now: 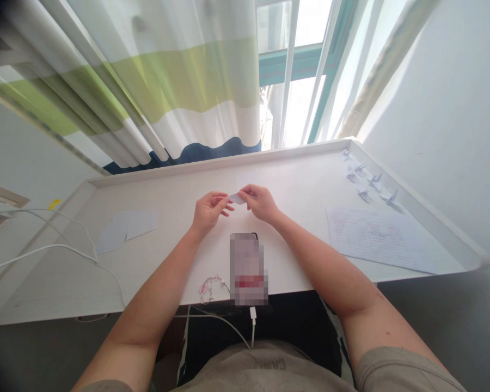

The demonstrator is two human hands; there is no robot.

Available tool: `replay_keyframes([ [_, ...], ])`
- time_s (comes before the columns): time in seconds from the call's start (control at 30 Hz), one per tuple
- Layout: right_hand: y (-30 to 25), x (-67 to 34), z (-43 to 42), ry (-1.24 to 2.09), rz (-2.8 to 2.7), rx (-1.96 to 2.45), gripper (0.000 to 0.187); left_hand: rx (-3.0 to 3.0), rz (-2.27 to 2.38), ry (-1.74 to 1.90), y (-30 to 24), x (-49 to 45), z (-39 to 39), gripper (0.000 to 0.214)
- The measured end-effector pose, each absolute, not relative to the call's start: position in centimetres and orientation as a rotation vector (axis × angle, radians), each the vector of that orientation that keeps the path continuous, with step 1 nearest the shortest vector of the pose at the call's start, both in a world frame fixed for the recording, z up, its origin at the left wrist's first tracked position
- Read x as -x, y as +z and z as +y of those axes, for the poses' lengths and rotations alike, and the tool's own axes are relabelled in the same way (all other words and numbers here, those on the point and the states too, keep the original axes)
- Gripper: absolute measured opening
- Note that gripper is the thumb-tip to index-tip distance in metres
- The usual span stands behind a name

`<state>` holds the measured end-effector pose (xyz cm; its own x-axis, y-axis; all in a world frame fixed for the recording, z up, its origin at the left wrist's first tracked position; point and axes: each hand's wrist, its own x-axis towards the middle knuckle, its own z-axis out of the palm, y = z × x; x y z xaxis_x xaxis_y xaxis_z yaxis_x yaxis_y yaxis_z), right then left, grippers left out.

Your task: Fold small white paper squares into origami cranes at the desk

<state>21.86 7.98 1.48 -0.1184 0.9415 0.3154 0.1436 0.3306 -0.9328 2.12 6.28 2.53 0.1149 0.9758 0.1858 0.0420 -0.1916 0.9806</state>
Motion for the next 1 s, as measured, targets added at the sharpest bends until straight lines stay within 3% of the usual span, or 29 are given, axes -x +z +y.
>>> replay_keyframes([
  [0.33,1.94,-21.85,7.65,0.937,-1.529,1.028,0.039,-1.451,1.056,1.273,2.35,-1.98,6.33,0.043],
  [1.0,1.76,-21.85,7.75,0.902,-1.551,1.037,0.040,-1.392,1.067,1.254,2.65,-2.06,6.46,0.028],
])
